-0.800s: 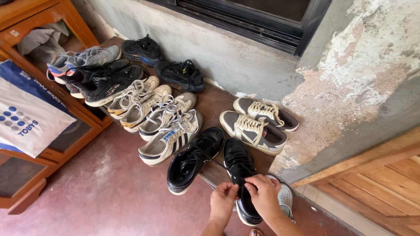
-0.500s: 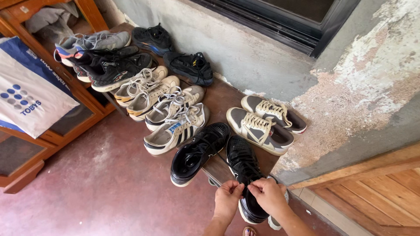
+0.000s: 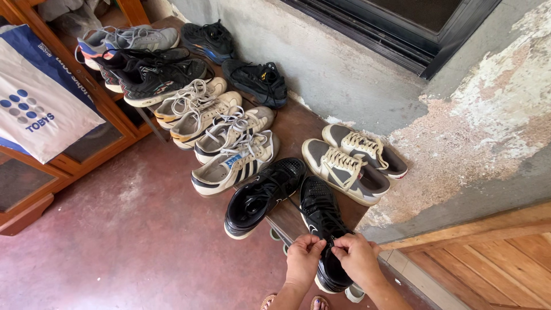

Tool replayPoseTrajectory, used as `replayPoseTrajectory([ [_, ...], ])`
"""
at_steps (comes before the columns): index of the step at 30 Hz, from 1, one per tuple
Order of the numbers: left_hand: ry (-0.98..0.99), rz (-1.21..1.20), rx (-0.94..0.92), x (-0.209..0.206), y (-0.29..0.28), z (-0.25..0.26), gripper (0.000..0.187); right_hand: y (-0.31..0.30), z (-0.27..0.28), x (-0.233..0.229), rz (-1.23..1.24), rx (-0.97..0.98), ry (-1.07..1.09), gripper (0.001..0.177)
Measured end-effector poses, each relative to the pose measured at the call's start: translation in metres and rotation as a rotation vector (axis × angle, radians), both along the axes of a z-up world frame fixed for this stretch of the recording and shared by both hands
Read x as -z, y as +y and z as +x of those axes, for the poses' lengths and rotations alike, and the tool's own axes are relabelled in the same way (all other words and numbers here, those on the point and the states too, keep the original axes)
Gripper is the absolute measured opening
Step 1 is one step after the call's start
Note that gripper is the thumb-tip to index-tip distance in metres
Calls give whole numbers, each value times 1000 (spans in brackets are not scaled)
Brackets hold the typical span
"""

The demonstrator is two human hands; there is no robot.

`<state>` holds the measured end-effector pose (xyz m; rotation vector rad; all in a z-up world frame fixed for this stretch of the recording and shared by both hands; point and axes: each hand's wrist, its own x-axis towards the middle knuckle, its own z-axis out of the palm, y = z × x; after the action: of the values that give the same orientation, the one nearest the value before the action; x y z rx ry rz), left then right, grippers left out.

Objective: The person unlaces a black sneaker by pulling the laces out of the eyelets, then re-laces the same shoe by threading the laces back through the eyelets and tying them. The task is performed on a single shoe placed on a wooden bench among other shoes.

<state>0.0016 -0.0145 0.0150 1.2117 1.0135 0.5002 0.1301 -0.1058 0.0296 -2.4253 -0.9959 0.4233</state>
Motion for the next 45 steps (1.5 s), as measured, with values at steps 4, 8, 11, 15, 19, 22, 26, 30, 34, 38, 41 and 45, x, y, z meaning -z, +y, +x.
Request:
replayPoseTrajectory([
  [4, 54, 83, 40, -12, 0, -3, 15, -1, 0, -2, -30, -3, 0, 10],
  [8, 64, 134, 14, -17, -1, -3, 13, 1, -2, -7, -30, -4, 5, 13],
  [11, 57, 207, 55, -14, -3, -4, 13, 0, -6, -7, -7, -24, -20, 12],
  [15, -40, 521, 90, -6, -1, -8, 11, 0, -7, -5, 47, -97, -109, 14],
  [19, -31, 386, 43, 0, 4, -7, 11, -1, 6, -5, 165, -191, 36, 10],
  [22, -21, 15, 49, 8, 6, -10, 11, -3, 9, 0, 262, -214, 155, 12],
  [26, -171, -180, 65, 14, 14, -15, 13, 8, 4, 0, 322, -243, 32, 15],
  [30, -170, -225, 71, 16, 18, -17, 13, 14, -12, -8, 282, -223, -63, 15],
  [34, -121, -120, 94, 12, 19, -18, 14, 18, -29, -16, 301, -279, -242, 12],
  [38, -97, -200, 105, 3, 28, -15, 13, 21, -30, -22, 348, -297, -292, 10],
  [41, -190, -259, 120, 5, 32, -18, 10, 15, -26, -17, 374, -269, -240, 10],
  [45, -205, -363, 190, 9, 36, -20, 9, 3, -22, -8, 386, -271, -248, 14],
])
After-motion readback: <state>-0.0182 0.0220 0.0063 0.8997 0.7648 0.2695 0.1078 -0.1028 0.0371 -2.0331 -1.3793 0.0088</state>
